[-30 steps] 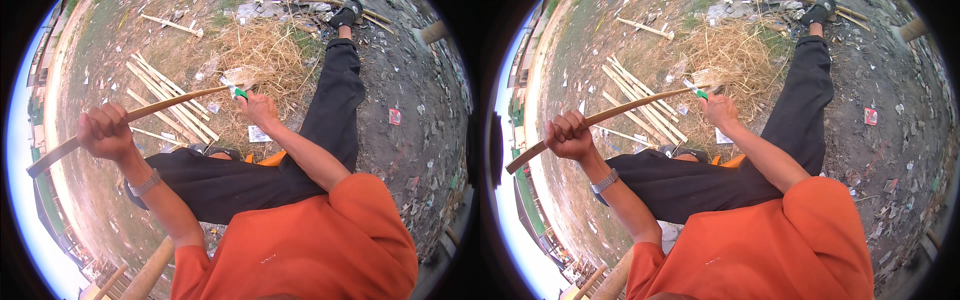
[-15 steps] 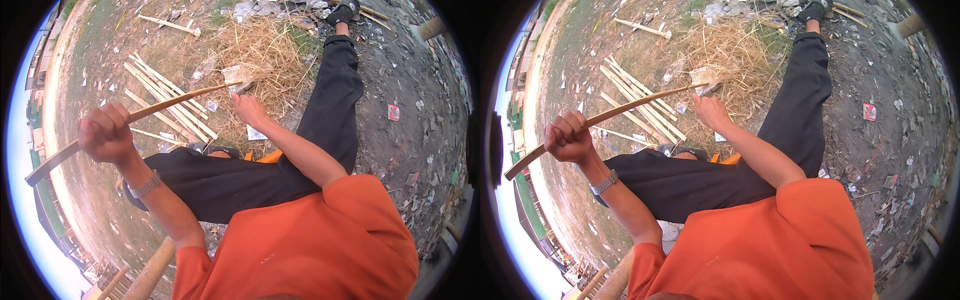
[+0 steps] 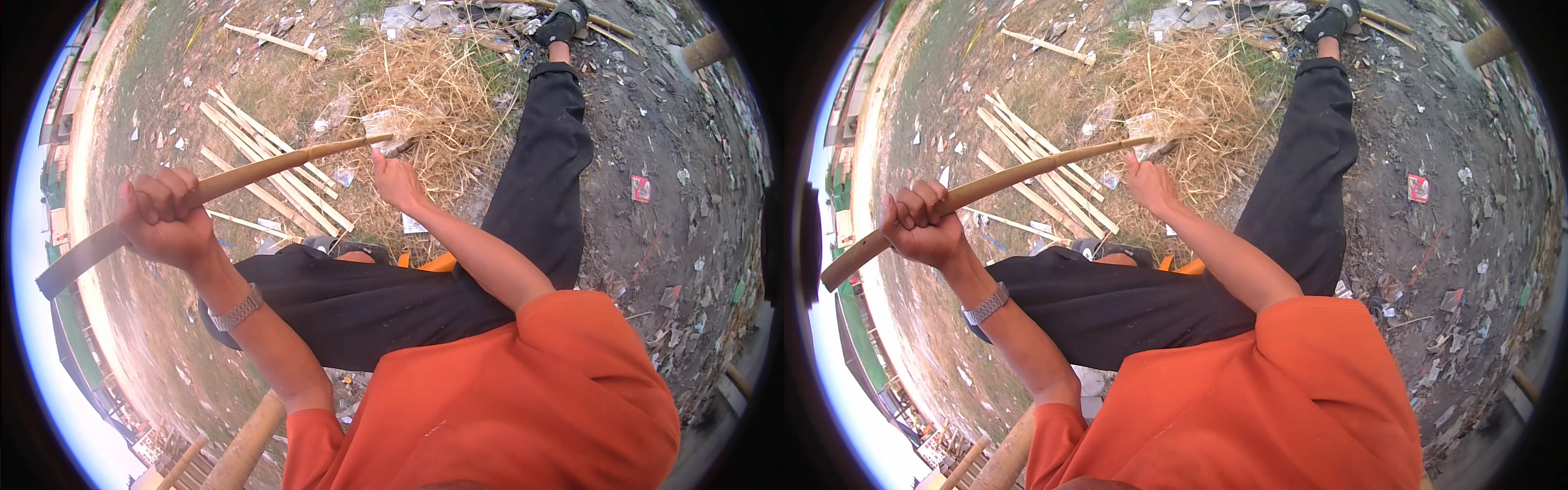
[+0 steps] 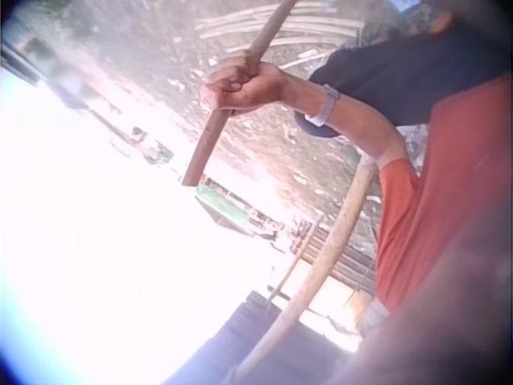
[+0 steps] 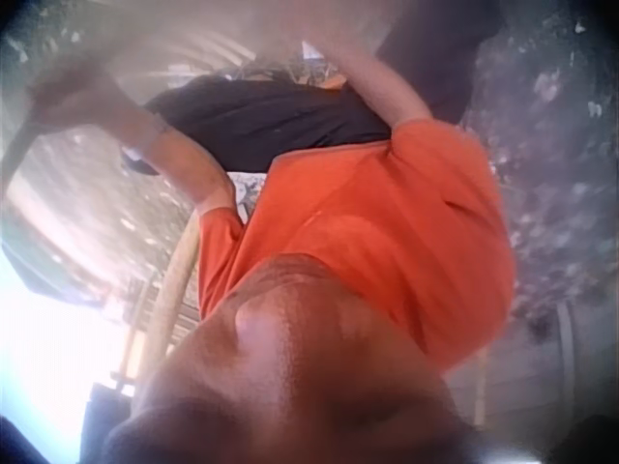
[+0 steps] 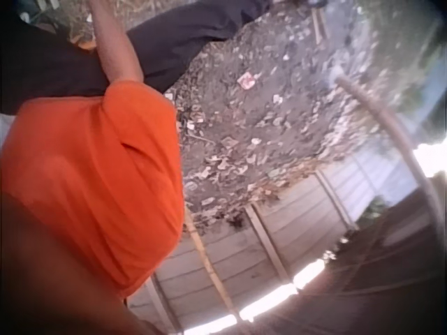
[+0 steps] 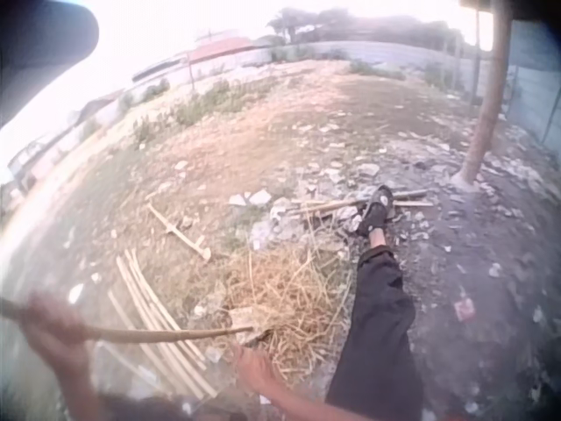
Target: The person sits on a small stool outdoors and uses a green-handled knife to shave and smooth a long, thin bamboo stick. They hold the stick with their left hand and repeatedly scrape its surface with the knife in their right hand, rotating the stick to work on different sides.
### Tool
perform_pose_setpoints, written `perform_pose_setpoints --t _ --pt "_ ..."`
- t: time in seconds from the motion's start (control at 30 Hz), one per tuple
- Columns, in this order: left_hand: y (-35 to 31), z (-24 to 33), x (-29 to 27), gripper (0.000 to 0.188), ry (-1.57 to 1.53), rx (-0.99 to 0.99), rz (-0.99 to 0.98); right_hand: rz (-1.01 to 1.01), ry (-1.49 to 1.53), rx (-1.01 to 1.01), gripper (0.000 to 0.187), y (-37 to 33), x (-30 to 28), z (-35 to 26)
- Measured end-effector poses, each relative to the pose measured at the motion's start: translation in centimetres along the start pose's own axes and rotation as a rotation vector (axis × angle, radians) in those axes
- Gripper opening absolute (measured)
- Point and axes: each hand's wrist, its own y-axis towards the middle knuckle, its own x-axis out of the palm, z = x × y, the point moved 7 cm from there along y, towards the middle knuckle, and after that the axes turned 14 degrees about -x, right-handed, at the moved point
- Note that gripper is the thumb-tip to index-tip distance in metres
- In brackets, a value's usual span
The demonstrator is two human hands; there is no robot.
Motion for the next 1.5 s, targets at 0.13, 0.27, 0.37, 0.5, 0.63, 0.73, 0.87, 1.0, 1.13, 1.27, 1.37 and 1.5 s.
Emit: perform_pose_setpoints --t 0.13,0.27,0.37,0.5,0.63,0.73,0.87,1.0,1.13,1.27,1.37,1.5 --pt "-0.1 0.0 0.8 0.039 0.013 0.001 -0.039 -0.024 -0.031 0.028 0.07 1.0 -0.3 2.0" --pt "-0.1 0.1 1.3 0.039 0.026 -0.01 -0.07 -0.016 -0.005 0.016 0.07 0.2 -0.3 1.3" --pt "0.0 0.1 1.2 0.039 0.049 -0.001 -0.004 -0.121 0.015 0.161 0.069 0.6 -0.4 2.9" --pt "0.1 0.1 1.5 0.04 0.047 -0.016 -0.035 -0.029 -0.01 0.067 0.068 0.5 0.6 2.9" --pt "-0.3 0.2 1.4 0.04 0.077 -0.009 0.055 0.011 -0.074 0.141 0.069 0.9 0.1 5.9" --pt "0.0 0.4 0.8 0.04 0.061 -0.006 0.043 -0.065 -0.04 0.087 0.067 1.2 0.5 3.8" --pt "0.3 0.2 1.5 0.04 0.085 0.008 0.065 -0.007 -0.085 0.18 0.068 2.1 1.3 7.7" --pt "0.0 0.4 0.3 0.039 0.088 0.003 0.132 -0.051 -0.075 0.174 0.066 2.1 1.2 7.2" --pt "0.1 0.2 0.5 0.039 0.056 -0.032 0.07 -0.041 -0.057 0.251 0.065 2.0 1.4 8.0" --pt "0.1 0.3 0.9 0.038 0.089 0.016 0.108 -0.067 -0.189 0.282 0.062 3.8 -0.2 9.1" --pt "0.3 0.3 0.4 0.037 0.083 0.003 0.136 -0.129 -0.436 0.199 0.059 4.0 -0.4 9.3" --pt "0.2 0.4 -1.2 0.037 0.088 0.014 0.318 -0.197 -0.606 0.124 0.06 4.4 -1.2 9.2"
